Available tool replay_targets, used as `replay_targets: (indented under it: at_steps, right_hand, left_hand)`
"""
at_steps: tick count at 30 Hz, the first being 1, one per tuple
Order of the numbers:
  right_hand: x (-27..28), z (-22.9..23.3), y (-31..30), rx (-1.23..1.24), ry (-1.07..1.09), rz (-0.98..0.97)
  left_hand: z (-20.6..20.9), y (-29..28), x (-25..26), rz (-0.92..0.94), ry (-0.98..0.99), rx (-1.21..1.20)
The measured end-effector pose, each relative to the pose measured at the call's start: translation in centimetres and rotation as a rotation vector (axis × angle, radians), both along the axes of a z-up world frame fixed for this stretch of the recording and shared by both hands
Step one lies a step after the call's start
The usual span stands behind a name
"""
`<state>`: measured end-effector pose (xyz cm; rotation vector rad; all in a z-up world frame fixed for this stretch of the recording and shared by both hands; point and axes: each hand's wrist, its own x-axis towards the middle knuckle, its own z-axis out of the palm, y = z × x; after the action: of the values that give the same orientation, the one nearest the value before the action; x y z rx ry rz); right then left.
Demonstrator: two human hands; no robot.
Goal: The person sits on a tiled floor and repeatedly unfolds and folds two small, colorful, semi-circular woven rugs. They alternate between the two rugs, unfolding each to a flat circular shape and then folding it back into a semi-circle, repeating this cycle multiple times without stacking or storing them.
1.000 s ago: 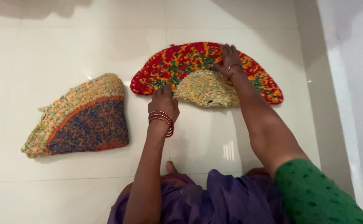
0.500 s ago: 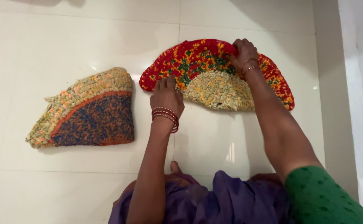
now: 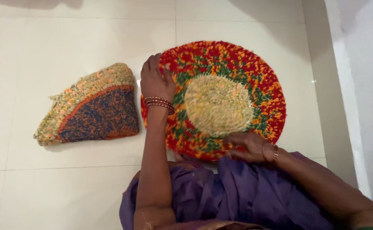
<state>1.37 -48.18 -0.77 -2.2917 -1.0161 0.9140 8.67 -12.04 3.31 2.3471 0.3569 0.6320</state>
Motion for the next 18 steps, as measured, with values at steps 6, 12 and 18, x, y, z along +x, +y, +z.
replay_targets:
  at_steps: [6, 12, 18]
  right_hand:
    - [4.1, -7.6, 5.2, -0.387, -0.223, -0.202]
    - [8.7, -11.4, 6.9, -0.527, -0.259, -0.227]
    - [17.8, -11.6, 5.7, -0.539, -0.279, -0.143]
  left_hand:
    - [-0.1, -0.8, -0.1, -0.023, -0.013, 0.002]
    - [-0.2, -0.7, -0.2, -0.047, 0.070, -0.042]
    - [-0.8, -0.7, 0.1, -0.089, -0.014, -0.020]
